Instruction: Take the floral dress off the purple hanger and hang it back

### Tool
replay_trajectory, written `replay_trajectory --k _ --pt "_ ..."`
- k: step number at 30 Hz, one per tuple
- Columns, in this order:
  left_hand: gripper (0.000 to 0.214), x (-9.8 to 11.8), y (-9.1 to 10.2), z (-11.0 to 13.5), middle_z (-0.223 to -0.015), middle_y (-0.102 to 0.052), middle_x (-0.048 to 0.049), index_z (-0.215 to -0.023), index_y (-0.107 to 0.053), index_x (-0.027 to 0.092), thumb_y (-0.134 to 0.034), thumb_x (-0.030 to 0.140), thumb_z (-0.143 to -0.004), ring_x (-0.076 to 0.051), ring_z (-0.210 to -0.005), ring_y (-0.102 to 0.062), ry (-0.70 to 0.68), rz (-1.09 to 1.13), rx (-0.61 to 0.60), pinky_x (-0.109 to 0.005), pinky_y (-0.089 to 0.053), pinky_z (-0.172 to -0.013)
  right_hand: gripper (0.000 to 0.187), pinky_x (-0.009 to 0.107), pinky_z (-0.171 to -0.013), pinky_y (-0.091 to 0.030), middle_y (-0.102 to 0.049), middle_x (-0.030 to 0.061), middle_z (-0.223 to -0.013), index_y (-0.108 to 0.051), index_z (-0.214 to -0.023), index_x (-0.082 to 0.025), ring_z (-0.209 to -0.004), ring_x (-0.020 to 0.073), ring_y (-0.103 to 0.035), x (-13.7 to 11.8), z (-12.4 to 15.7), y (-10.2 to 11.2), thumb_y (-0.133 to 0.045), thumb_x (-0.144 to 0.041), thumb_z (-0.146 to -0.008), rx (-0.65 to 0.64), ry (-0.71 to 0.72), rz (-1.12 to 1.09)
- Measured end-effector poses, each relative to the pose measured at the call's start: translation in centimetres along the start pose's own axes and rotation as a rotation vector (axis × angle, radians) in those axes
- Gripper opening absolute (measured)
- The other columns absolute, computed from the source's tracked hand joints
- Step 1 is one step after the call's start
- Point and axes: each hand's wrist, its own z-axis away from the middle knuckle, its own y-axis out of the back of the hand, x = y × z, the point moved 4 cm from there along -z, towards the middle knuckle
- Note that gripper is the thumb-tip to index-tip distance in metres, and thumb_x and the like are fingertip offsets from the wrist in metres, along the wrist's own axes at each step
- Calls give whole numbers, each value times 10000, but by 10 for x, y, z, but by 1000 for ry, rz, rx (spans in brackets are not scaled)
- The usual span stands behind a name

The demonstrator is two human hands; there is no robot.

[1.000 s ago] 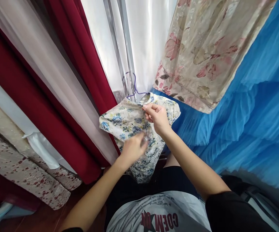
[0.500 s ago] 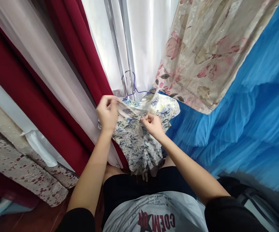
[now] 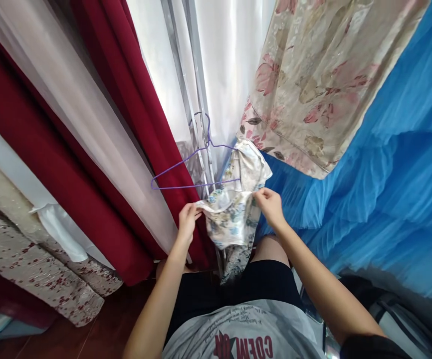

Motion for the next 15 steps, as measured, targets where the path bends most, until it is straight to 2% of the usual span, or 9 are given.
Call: replay_trajectory --k 2,5,7,9,11,13,15 --pt "490 6 -24 9 -891 -719 -69 -849 -650 155 -807 601 -719 -209 -895 -703 -24 5 -113 -370 -550 -921 232 275 -541 -313 -482 -28 -559 -505 -626 -223 -543 140 -404 29 -2 21 -553 -391 -779 9 -34 71" --pt "433 32 -53 19 -908 -701 -52 -862 -638 170 -734 591 -824 -201 -923 -677 -132 -11 -252 -362 -535 -948 240 291 -553 -337 -520 -5 -524 -513 -555 -222 -545 163 -455 51 4 37 -624 -367 -711 -95 -56 179" --pt "383 52 -68 28 -897 -686 -44 -869 -642 174 -698 553 -880 -193 -906 -660 -220 -45 -324 -334 -528 -914 165 296 -573 -364 -573 8 -547 -583 -589 -205 -565 180 -503 48 12 36 -663 -321 -674 -151 -62 243" --pt "342 66 -82 41 -869 -680 -41 -862 -658 177 -688 515 -908 -187 -864 -649 -266 -80 -398 -312 -523 -857 111 301 -621 -414 -656 22 -668 -672 -746 -188 -629 191 -552 31 20 28 -681 -273 -674 -201 -15 272" --pt "308 75 -95 57 -875 -691 -50 -880 -679 180 -664 482 -938 -194 -857 -655 -280 -109 -508 -313 -521 -829 245 317 -706 -480 -717 40 -850 -703 -929 -185 -738 200 -601 6 29 9 -693 -223 -686 -401 83 198" --pt "277 78 -104 72 -916 -709 -62 -923 -706 184 -639 449 -964 -207 -898 -667 -310 -162 -597 -326 -519 -853 346 339 -775 -531 -737 53 -960 -701 -1018 -177 -822 211 -636 -17 45 -13 -732 -192 -674 -759 130 24" --pt "255 79 -105 79 -954 -720 -68 -949 -728 187 -625 418 -977 -212 -935 -670 -355 -242 -614 -333 -511 -889 429 356 -797 -563 -750 58 -963 -700 -1050 -164 -847 223 -663 -30 66 -29 -795 -198 -633 -1074 46 -190"
